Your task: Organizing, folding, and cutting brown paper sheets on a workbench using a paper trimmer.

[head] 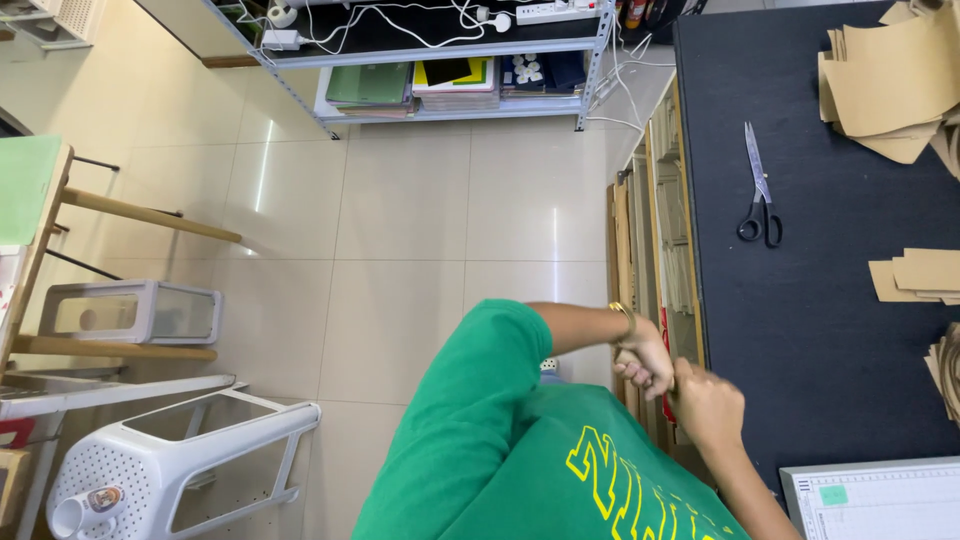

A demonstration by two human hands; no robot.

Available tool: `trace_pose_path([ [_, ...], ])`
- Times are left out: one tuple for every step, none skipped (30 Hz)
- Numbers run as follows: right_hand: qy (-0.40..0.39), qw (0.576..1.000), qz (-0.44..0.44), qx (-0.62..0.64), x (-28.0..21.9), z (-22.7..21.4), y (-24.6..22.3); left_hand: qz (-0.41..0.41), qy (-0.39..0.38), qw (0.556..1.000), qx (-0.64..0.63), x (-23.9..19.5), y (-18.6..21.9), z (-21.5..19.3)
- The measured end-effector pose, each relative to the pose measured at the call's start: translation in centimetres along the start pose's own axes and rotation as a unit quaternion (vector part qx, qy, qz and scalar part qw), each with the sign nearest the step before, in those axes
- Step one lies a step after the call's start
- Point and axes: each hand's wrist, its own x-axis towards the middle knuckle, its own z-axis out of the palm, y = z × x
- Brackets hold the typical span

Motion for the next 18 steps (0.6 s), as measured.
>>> trace_pose_path([
  [0.0,1.0,0.0,-0.001,0.3,-0.1,0.2,0.0,0.0,1.0,0.0,-0.1,0.0,0.1],
  [0.005,1.0,-0.015,-0.018,0.6,-0.3,0.4,0.021,0.047,0.998,0.018,-0.3,-0.1,0.3],
  [0.01,0.999,-0.03,-0.034,0.9,-0.3,0.4,0.04,0.095,0.994,0.035,-0.5,-0.4,0.5],
  [0.011,0.999,-0.031,-0.033,1.2,-0.7,-0.3,0.039,0.095,0.994,0.034,0.1,-0.9,0.3],
  [-0.1,0.995,0.023,-0.012,1.4,-1.1,-1.0,0.053,0.172,0.971,0.16,0.8,-1.4,0.1],
  [-0.208,0.975,0.079,0.008,1.6,-1.4,-1.6,0.066,0.246,0.925,0.282,1.4,-1.9,-0.1],
  [-0.207,0.975,0.075,0.008,1.7,-0.7,-1.5,0.066,0.249,0.925,0.28,0.4,-1.6,1.7],
  [-0.255,0.951,0.143,0.104,1.8,0.0,-1.5,0.058,0.381,0.832,0.4,-0.6,-1.4,3.6],
  [-0.3,0.911,0.205,0.197,2.0,0.6,-1.4,0.045,0.5,0.706,0.5,-1.7,-1.1,5.5],
  [-0.3,0.912,0.199,0.195,1.7,0.7,-1.7,0.043,0.505,0.706,0.495,-0.2,-1.7,4.9],
  [-0.319,0.821,0.253,0.401,1.4,0.8,-2.0,0.077,0.535,0.634,0.553,1.3,-2.2,4.3],
  [-0.32,0.685,0.292,0.586,1.0,0.9,-2.2,0.109,0.561,0.555,0.605,2.8,-2.7,3.7],
  [-0.321,0.686,0.291,0.585,1.1,0.3,-2.2,0.108,0.563,0.555,0.604,2.1,-2.6,4.3],
  [-0.352,0.641,0.292,0.617,1.2,-0.2,-2.2,0.094,0.537,0.573,0.612,1.5,-2.6,4.9],
  [-0.382,0.592,0.292,0.647,1.2,-0.7,-2.2,0.08,0.51,0.591,0.62,0.9,-2.6,5.5],
  [-0.383,0.592,0.292,0.646,1.2,-0.2,-2.4,0.08,0.511,0.592,0.619,-0.9,-2.2,7.0],
  [-0.387,0.671,0.282,0.566,1.3,0.4,-2.7,0.032,0.463,0.689,0.557,-2.9,-1.8,8.4],
  [-0.385,0.741,0.269,0.48,1.4,1.0,-3.0,-0.017,0.408,0.773,0.485,-4.8,-1.4,9.7],
])
